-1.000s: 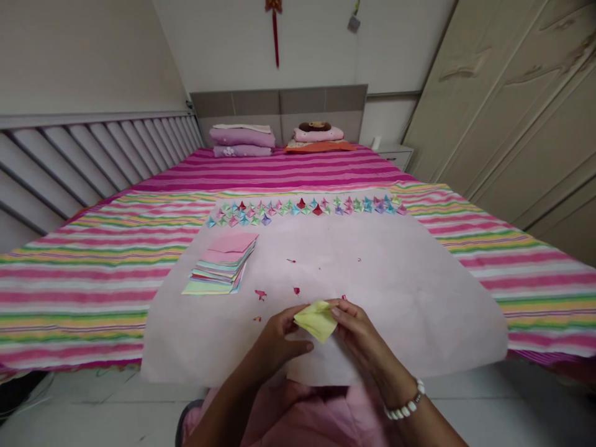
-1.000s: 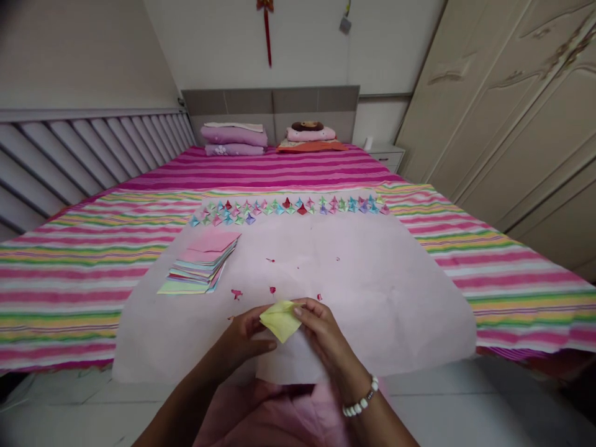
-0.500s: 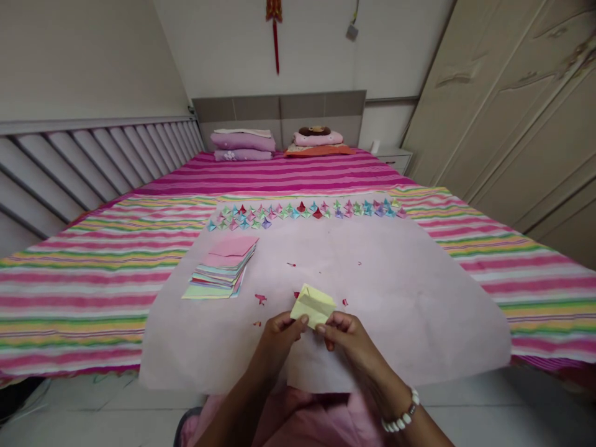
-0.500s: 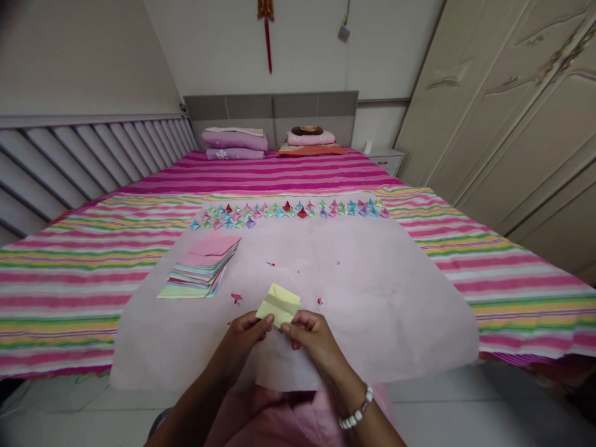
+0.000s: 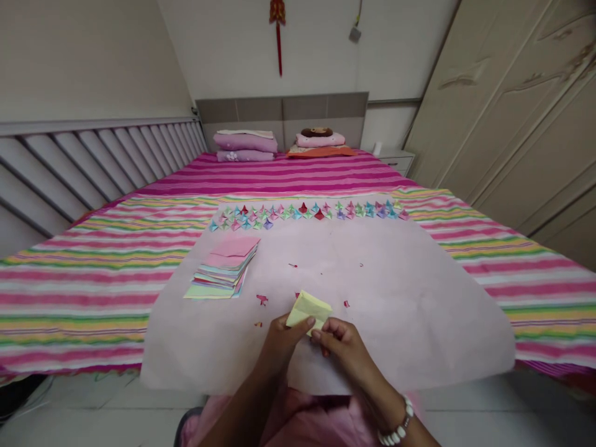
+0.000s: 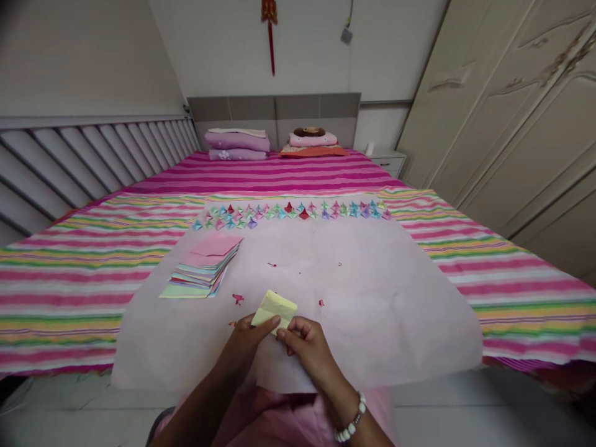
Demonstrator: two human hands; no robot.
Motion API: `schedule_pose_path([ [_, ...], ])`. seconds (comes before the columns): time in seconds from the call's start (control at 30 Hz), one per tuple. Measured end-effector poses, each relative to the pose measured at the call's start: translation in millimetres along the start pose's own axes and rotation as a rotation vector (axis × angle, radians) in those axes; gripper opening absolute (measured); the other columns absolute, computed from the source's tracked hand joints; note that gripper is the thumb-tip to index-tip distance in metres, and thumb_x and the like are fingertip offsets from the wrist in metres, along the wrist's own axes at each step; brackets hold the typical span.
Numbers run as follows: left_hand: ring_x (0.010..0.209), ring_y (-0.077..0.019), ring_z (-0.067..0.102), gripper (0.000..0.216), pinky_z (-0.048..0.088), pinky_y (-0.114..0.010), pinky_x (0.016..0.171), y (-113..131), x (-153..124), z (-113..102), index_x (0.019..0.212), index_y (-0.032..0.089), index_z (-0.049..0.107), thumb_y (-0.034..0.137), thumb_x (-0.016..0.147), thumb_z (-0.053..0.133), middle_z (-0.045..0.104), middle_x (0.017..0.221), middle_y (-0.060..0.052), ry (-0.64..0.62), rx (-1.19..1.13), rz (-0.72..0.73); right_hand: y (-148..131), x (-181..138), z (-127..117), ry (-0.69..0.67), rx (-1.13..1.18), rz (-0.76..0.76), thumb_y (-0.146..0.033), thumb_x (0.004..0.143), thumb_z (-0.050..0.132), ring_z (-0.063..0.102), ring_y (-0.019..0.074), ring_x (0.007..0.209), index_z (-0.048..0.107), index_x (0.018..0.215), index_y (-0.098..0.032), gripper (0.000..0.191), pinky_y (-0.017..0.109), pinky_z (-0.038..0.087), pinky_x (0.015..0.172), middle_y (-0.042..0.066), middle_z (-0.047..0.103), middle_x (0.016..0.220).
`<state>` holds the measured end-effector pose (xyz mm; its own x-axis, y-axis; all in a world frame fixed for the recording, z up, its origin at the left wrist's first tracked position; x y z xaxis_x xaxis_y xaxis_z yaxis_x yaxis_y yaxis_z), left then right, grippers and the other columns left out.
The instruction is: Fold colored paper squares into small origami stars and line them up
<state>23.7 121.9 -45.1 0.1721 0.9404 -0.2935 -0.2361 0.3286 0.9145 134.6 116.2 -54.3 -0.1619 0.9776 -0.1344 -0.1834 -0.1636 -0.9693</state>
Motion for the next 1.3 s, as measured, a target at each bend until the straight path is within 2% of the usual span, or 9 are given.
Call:
schedule_pose_path([
  [0.17, 0.054, -0.0124, 0.052, 0.03, 0.039, -0.023, 0.054, 18, 1, -6, 0.075, 0.013, 0.07, 0.042, 0.066, 0.071, 0.061, 0.058, 0.0, -0.014, 0.076, 0.023, 3, -4, 3, -0.005, -0.012, 0.008, -0.051, 0.062, 0.074, 0.037, 0.0078, 0.044, 0.059, 0.06, -0.016, 0.038, 0.022, 0.026, 0.046, -0.005, 0.049, 0.048],
  [0.3, 0.055, -0.0116, 0.05, 0.028, 0.037, -0.022, 0.054, 33, 3, -10, 0.07, 0.013, 0.07, 0.04, 0.064, 0.072, 0.06, 0.057, 0.002, 0.035, 0.122, 0.073, 5, -6, 5, -0.005, -0.015, 0.004, -0.052, 0.063, 0.073, 0.037, 0.008, 0.044, 0.059, 0.058, -0.017, 0.039, 0.023, 0.025, 0.047, -0.005, 0.048, 0.047],
  [0.53, 0.053, -0.0104, 0.048, 0.03, 0.035, -0.022, 0.053, 28, 11, -12, 0.065, 0.013, 0.067, 0.042, 0.064, 0.072, 0.058, 0.055, 0.002, 0.067, 0.092, 0.085, 11, -6, 6, 0.015, 0.024, 0.01, -0.052, 0.062, 0.073, 0.037, 0.0082, 0.043, 0.059, 0.059, -0.017, 0.038, 0.023, 0.025, 0.046, -0.004, 0.05, 0.048],
  [0.67, 0.055, -0.0117, 0.05, 0.032, 0.037, -0.023, 0.055, 23, 24, -8, 0.073, 0.011, 0.069, 0.043, 0.07, 0.069, 0.06, 0.059, 0.0, 0.004, 0.071, 0.105, 16, 5, -1, 0.038, 0.036, 0.005, -0.053, 0.061, 0.074, 0.037, 0.0081, 0.042, 0.057, 0.057, -0.017, 0.04, 0.023, 0.025, 0.045, -0.004, 0.049, 0.047],
  [0.77, 0.061, -0.0121, 0.052, 0.031, 0.04, -0.024, 0.061, 26, 35, 3, 0.085, 0.011, 0.07, 0.039, 0.072, 0.068, 0.063, 0.067, -0.002, -0.105, -0.02, 0.119, 13, 21, -10, 0.08, 0.042, -0.043, -0.05, 0.062, 0.074, 0.036, 0.008, 0.04, 0.057, 0.057, -0.017, 0.038, 0.023, 0.023, 0.045, -0.005, 0.048, 0.044],
  [0.9, 0.067, -0.0116, 0.054, 0.033, 0.042, -0.023, 0.066, 25, 50, 16, 0.09, 0.013, 0.068, 0.034, 0.065, 0.076, 0.065, 0.076, -0.003, -0.195, -0.197, 0.105, 1, 43, -17, 0.124, 0.058, -0.102, -0.05, 0.063, 0.073, 0.036, 0.0083, 0.04, 0.059, 0.057, -0.016, 0.037, 0.023, 0.024, 0.045, -0.004, 0.049, 0.042],
  [0.97, 0.061, -0.0099, 0.051, 0.033, 0.04, -0.022, 0.061, 18, 59, 16, 0.079, 0.011, 0.068, 0.035, 0.059, 0.079, 0.062, 0.069, -0.002, -0.158, -0.229, 0.074, -3, 53, -18, 0.144, 0.078, -0.124, -0.05, 0.063, 0.073, 0.037, 0.0084, 0.04, 0.058, 0.056, -0.016, 0.038, 0.023, 0.025, 0.046, -0.004, 0.049, 0.042],
  [1.1, 0.06, -0.0103, 0.051, 0.037, 0.04, -0.023, 0.061, 5, 78, 7, 0.073, 0.011, 0.066, 0.042, 0.058, 0.079, 0.062, 0.068, -0.003, -0.047, -0.212, 0.07, 1, 71, -17, 0.149, 0.108, -0.115, -0.049, 0.064, 0.073, 0.037, 0.0082, 0.04, 0.058, 0.056, -0.015, 0.038, 0.023, 0.024, 0.046, -0.004, 0.049, 0.041],
  [1.3, 0.046, -0.0066, 0.037, 0.043, 0.028, -0.022, 0.048, 11, 100, -12, 0.055, 0.012, 0.057, 0.05, 0.052, 0.079, 0.047, 0.047, 0.005, 0.129, -0.019, 0.157, 3, 90, -19, 0.161, 0.158, -0.088, -0.046, 0.059, 0.077, 0.042, 0.0093, 0.043, 0.058, 0.056, -0.016, 0.036, 0.023, 0.029, 0.048, -0.002, 0.054, 0.045],
])
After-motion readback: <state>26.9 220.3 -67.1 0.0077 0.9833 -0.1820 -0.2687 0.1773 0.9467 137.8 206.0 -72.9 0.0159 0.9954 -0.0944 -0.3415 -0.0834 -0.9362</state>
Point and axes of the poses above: each hand's wrist, its own x-axis towards the middle knuckle, its own z-axis out of the palm, y = z × x, the point moved 8 cm from there along x, towards the middle knuckle
